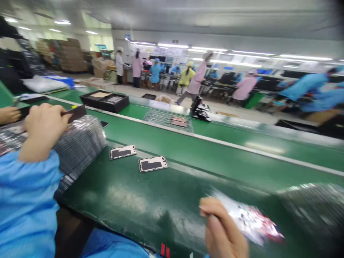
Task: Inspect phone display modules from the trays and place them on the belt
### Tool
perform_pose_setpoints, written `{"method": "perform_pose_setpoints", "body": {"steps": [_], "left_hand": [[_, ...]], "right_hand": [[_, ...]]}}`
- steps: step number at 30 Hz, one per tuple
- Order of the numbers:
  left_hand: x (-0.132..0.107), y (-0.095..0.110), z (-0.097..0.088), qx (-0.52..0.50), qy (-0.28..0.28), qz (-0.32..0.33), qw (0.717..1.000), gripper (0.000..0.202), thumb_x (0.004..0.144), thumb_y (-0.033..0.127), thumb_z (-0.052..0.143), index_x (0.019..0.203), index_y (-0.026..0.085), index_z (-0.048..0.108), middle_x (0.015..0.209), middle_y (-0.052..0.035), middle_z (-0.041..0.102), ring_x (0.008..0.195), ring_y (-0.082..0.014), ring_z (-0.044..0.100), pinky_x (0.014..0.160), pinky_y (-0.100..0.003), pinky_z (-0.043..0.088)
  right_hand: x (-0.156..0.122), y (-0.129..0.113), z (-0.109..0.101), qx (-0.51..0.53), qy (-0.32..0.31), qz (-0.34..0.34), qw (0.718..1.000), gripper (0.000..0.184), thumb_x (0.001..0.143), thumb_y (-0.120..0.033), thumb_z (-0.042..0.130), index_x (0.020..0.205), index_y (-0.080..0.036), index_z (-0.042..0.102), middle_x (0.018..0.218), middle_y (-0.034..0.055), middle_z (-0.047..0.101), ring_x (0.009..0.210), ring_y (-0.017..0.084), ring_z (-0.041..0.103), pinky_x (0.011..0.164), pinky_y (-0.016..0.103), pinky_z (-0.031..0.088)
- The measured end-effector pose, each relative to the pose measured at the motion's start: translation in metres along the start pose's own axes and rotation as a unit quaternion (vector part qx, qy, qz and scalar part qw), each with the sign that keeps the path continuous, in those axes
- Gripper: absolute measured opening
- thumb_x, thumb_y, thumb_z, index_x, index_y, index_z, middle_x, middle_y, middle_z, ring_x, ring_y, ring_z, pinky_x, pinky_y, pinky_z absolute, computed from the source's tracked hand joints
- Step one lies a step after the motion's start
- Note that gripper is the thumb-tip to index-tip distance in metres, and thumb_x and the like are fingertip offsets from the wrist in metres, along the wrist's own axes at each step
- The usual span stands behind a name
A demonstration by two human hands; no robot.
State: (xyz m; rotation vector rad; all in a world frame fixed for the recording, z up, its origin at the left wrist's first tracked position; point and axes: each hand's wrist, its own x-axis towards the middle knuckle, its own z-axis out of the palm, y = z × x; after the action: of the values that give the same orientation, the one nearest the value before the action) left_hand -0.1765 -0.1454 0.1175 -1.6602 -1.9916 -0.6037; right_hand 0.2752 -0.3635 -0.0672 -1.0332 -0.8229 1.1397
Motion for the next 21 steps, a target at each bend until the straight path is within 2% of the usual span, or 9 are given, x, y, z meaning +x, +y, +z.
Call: {"method": "perform_pose_setpoints", "body": {"steps": [2, 4, 5, 6, 8, 9, 13, 17, 21], "left_hand": [[-0.033, 0.04, -0.005, -0.034, -0.02, -0.027, 0.999, 0.058, 0.097, 0.052, 0.039, 0.125, 0.007, 0.064, 0.109, -0.0204, 0.071, 0.105, -0.0389, 0.065, 0.087, -0.059, 0.049], [-0.072, 0.082, 0.006, -0.215, -0.1, 0.037, 0.971, 0.052, 0.093, 0.053, 0.046, 0.123, 0.016, 0.065, 0.097, -0.0122, 0.073, 0.09, -0.0317, 0.069, 0.086, -0.048, 0.051], [-0.092, 0.103, 0.017, -0.352, -0.182, 0.072, 0.915, 0.049, 0.089, 0.056, 0.05, 0.113, 0.018, 0.068, 0.093, -0.0093, 0.073, 0.084, -0.0282, 0.068, 0.082, -0.04, 0.053], [-0.112, 0.124, 0.03, -0.472, -0.291, 0.089, 0.828, 0.048, 0.086, 0.06, 0.055, 0.103, 0.018, 0.07, 0.089, -0.0082, 0.073, 0.082, -0.0265, 0.068, 0.075, -0.035, 0.054], [-0.147, 0.161, 0.059, -0.6, -0.472, 0.042, 0.644, 0.05, 0.081, 0.061, 0.064, 0.104, 0.017, 0.069, 0.091, -0.0077, 0.075, 0.078, -0.0246, 0.068, 0.065, -0.03, 0.054], [-0.161, 0.177, 0.072, -0.631, -0.514, 0.018, 0.582, 0.05, 0.078, 0.061, 0.069, 0.103, 0.017, 0.069, 0.088, -0.007, 0.074, 0.074, -0.0229, 0.068, 0.062, -0.028, 0.054], [-0.193, 0.216, 0.106, -0.704, -0.569, -0.043, 0.423, 0.045, 0.075, 0.05, 0.08, 0.103, 0.017, 0.068, 0.084, -0.004, 0.073, 0.072, -0.0182, 0.067, 0.066, -0.026, 0.055], [-0.206, 0.227, 0.121, -0.737, -0.566, -0.072, 0.362, 0.045, 0.078, 0.046, 0.079, 0.109, 0.016, 0.068, 0.086, -0.0044, 0.074, 0.068, -0.0168, 0.067, 0.065, -0.026, 0.054], [-0.215, 0.23, 0.132, -0.747, -0.523, -0.117, 0.393, 0.047, 0.075, 0.046, 0.08, 0.108, 0.016, 0.068, 0.087, -0.0051, 0.075, 0.072, -0.0189, 0.069, 0.069, -0.028, 0.054]], "right_hand": [[0.021, 0.0, 0.036, -0.154, -0.021, -0.129, 0.979, 0.018, 0.086, -0.039, 0.075, 0.077, -0.024, 0.074, 0.078, 0.0056, 0.07, 0.076, 0.024, 0.065, 0.069, 0.036, 0.055], [0.046, 0.0, 0.064, -0.241, -0.049, -0.164, 0.955, 0.021, 0.092, -0.036, 0.067, 0.078, -0.022, 0.075, 0.075, 0.0041, 0.071, 0.072, 0.02, 0.066, 0.069, 0.032, 0.053], [0.058, 0.002, 0.073, -0.239, -0.045, -0.164, 0.956, 0.022, 0.094, -0.037, 0.064, 0.086, -0.022, 0.077, 0.081, 0.0048, 0.074, 0.076, 0.02, 0.068, 0.073, 0.032, 0.054], [0.069, 0.004, 0.078, -0.222, -0.035, -0.155, 0.962, 0.024, 0.095, -0.039, 0.06, 0.101, -0.022, 0.077, 0.091, 0.0057, 0.076, 0.08, 0.02, 0.07, 0.075, 0.032, 0.056], [0.086, 0.013, 0.08, -0.19, -0.012, -0.146, 0.971, 0.035, 0.096, -0.044, 0.057, 0.119, -0.022, 0.072, 0.105, 0.0072, 0.077, 0.085, 0.02, 0.073, 0.075, 0.032, 0.058], [0.093, 0.018, 0.078, -0.194, 0.004, -0.146, 0.97, 0.036, 0.095, -0.045, 0.057, 0.118, -0.022, 0.072, 0.104, 0.0072, 0.078, 0.085, 0.021, 0.073, 0.073, 0.031, 0.058], [0.11, 0.037, 0.061, -0.247, 0.072, -0.158, 0.953, 0.031, 0.092, -0.044, 0.061, 0.092, -0.018, 0.079, 0.085, 0.0065, 0.078, 0.078, 0.022, 0.073, 0.068, 0.031, 0.058], [0.117, 0.052, 0.05, -0.293, 0.132, -0.181, 0.93, 0.029, 0.092, -0.042, 0.062, 0.095, -0.019, 0.079, 0.093, 0.0092, 0.079, 0.083, 0.024, 0.073, 0.074, 0.037, 0.06], [0.109, 0.064, 0.06, -0.374, 0.124, -0.256, 0.883, 0.019, 0.093, -0.029, 0.062, 0.096, -0.023, 0.079, 0.121, 0.0136, 0.072, 0.105, 0.028, 0.067, 0.097, 0.048, 0.051]]}}
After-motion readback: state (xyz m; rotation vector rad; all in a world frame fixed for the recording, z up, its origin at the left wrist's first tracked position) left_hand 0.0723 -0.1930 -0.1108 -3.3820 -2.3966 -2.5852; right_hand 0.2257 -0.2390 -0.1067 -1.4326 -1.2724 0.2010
